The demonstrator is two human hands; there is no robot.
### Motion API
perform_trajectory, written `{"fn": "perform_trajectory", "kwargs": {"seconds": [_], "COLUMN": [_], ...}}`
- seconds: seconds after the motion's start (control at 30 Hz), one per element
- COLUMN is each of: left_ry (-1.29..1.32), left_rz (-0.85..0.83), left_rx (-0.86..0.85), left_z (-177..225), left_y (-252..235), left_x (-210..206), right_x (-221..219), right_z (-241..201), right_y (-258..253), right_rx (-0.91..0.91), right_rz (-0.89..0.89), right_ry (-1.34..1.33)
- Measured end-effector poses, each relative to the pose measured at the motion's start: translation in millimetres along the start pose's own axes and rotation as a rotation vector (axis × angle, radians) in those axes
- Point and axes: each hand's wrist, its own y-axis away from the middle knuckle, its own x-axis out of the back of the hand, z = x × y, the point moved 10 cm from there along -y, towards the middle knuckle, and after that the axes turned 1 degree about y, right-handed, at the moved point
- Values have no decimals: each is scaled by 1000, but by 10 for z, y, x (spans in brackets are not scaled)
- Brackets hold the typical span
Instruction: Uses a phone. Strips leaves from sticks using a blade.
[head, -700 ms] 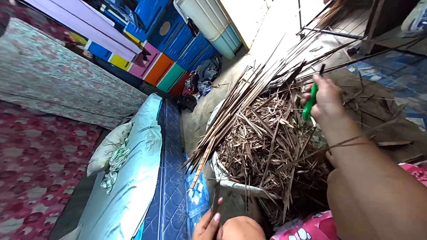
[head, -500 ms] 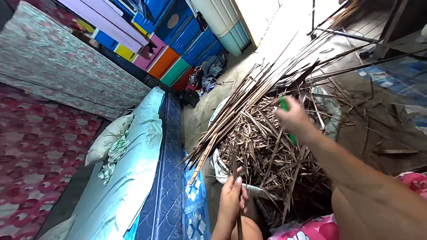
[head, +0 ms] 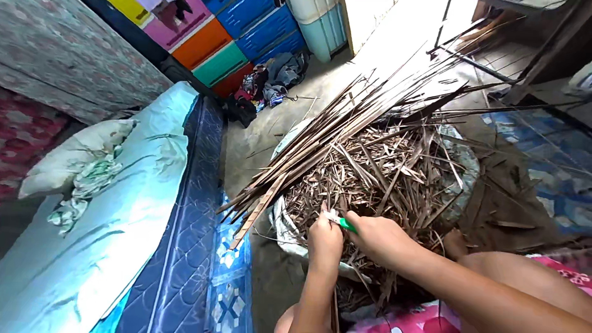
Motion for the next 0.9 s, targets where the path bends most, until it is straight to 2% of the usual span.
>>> {"fn": "perform_trajectory", "kwargs": {"seconds": [0.17, 0.4, 0.57, 0.63, 0.77, 0.83, 0.9], "left_ry": [13, 55, 114, 131, 123, 90, 62], "left_rz": [37, -27, -69, -75, -70, -81, -71], "left_rx": [-97, -162, -184, -183, -141, -117, -119], "left_z": [51, 112, 95, 81, 41, 35, 39], "left_y": [77, 175, 216, 215, 159, 146, 151], "left_x": [16, -50, -69, -61, -7, 20, 16], "right_x": [-68, 236, 545, 602, 206, -8, -20], "right_z": [-24, 91, 415, 439, 154, 68, 34], "right_y": [-83, -271, -309, -289, -147, -83, -60], "right_rx": [-87, -176, -349, -302, -82, -100, -125], "right_rz": [138, 430, 422, 358, 120, 23, 45], "right_ry": [107, 206, 133, 68, -40, 4, 84]}}
